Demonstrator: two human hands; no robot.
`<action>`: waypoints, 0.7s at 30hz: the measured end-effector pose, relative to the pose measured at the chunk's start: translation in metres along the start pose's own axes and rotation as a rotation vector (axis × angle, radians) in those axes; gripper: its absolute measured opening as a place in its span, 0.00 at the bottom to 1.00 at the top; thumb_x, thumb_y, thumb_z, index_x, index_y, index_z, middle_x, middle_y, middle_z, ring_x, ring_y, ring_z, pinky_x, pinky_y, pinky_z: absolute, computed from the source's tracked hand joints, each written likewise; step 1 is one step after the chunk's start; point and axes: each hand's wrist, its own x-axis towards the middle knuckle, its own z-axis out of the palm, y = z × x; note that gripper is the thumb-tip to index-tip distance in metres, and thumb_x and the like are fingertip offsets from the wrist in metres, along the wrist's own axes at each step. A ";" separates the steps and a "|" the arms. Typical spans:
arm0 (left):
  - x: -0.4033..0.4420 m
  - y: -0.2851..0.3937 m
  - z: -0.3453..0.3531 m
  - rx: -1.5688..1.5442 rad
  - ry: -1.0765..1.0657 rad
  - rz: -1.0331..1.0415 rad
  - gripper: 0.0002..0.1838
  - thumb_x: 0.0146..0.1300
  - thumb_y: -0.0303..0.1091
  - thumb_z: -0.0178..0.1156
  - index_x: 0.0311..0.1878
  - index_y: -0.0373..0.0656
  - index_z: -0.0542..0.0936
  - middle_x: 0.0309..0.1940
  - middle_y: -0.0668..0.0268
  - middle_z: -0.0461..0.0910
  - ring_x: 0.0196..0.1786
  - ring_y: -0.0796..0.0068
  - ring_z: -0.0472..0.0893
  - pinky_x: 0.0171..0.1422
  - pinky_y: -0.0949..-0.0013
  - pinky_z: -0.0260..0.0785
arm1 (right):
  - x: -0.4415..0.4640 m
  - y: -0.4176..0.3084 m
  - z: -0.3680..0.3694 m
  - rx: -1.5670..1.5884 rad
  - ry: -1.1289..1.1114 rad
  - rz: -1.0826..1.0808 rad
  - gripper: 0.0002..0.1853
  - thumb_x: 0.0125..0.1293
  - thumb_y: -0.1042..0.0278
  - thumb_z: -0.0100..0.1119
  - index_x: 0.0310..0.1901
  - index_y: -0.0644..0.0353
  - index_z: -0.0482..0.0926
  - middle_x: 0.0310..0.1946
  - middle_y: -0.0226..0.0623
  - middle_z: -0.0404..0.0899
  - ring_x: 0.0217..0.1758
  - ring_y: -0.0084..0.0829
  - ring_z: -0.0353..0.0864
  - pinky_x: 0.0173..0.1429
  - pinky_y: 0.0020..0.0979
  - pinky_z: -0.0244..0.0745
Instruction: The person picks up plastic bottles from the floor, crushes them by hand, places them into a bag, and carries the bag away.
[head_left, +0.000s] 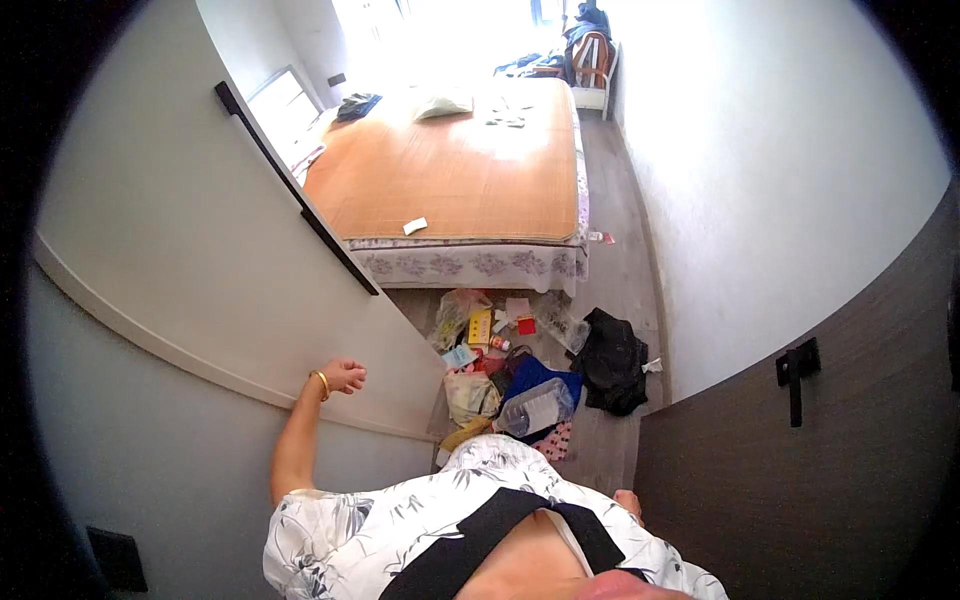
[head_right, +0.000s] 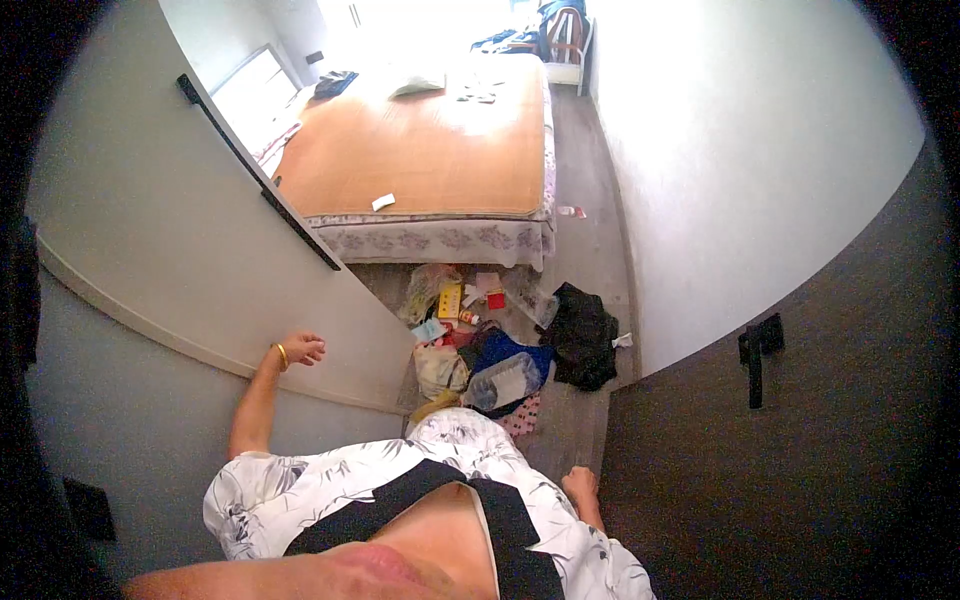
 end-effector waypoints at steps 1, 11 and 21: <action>0.002 -0.002 0.000 0.022 -0.011 0.014 0.14 0.56 0.40 0.54 0.41 0.43 0.73 0.32 0.70 0.75 0.32 0.80 0.75 0.35 0.73 0.70 | 0.006 0.003 0.006 -0.007 0.015 -0.009 0.12 0.42 0.65 0.49 0.27 0.60 0.77 0.32 0.49 0.76 0.38 0.49 0.75 0.43 0.41 0.70; 0.005 -0.012 0.010 -0.002 0.038 0.322 0.14 0.56 0.36 0.53 0.43 0.38 0.73 0.31 0.67 0.75 0.32 0.81 0.74 0.34 0.76 0.67 | 0.002 -0.059 -0.007 0.051 0.042 -0.048 0.09 0.42 0.67 0.48 0.23 0.62 0.76 0.28 0.51 0.75 0.34 0.51 0.75 0.38 0.44 0.69; 0.003 -0.026 0.009 0.198 0.089 0.555 0.19 0.55 0.38 0.54 0.46 0.34 0.72 0.35 0.56 0.78 0.37 0.70 0.77 0.43 0.71 0.69 | -0.022 -0.129 0.020 -0.090 -0.006 -0.078 0.12 0.42 0.66 0.48 0.26 0.64 0.77 0.31 0.53 0.75 0.37 0.50 0.76 0.42 0.42 0.70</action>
